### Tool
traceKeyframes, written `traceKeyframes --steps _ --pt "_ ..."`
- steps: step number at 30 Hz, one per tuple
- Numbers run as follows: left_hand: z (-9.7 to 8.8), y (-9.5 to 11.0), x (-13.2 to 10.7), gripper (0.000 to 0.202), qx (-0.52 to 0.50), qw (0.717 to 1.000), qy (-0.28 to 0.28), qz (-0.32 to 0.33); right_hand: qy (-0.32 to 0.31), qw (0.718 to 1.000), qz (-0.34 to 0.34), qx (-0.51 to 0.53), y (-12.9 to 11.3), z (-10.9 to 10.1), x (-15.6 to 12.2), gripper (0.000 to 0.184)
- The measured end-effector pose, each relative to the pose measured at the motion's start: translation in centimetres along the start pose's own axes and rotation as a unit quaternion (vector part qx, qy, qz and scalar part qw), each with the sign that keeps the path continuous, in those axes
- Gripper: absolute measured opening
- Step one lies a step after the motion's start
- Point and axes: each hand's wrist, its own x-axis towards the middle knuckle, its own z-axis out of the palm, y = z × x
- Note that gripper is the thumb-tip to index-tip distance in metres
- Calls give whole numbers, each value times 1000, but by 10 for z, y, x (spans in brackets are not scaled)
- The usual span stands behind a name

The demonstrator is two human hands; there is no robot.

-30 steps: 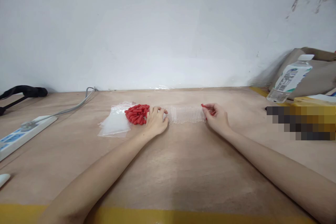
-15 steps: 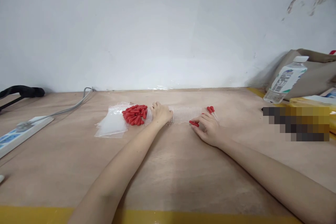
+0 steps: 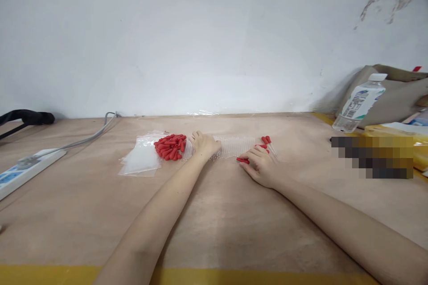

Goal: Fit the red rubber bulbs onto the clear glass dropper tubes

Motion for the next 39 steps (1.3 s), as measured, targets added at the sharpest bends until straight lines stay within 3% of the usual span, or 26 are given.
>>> traceKeyframes --steps 7,11,13,15,19,24,33,39 --pt "-3 -4 -2 27 -37 998 33 32 13 1000 16 5 -1 1 -1 18" --pt "-11 -24 -23 18 -132 966 87 202 3 998 48 28 -6 -2 1 21" --pt "-12 -39 -39 17 -185 936 79 290 -1 997 65 38 -10 -4 3 20" --pt "-12 -55 -54 16 -216 917 54 330 1 996 78 49 -15 -3 5 18" --pt "-10 -72 -69 16 -254 899 67 351 -2 991 82 110 -23 4 7 15" --pt "-11 -68 -70 21 -288 872 59 391 -16 985 70 158 -20 12 4 14" --pt "-9 -64 -74 22 -285 865 37 411 -10 989 52 135 -28 1 6 14" --pt "-6 -65 -73 24 -275 860 31 429 -15 989 32 146 -23 6 5 13"
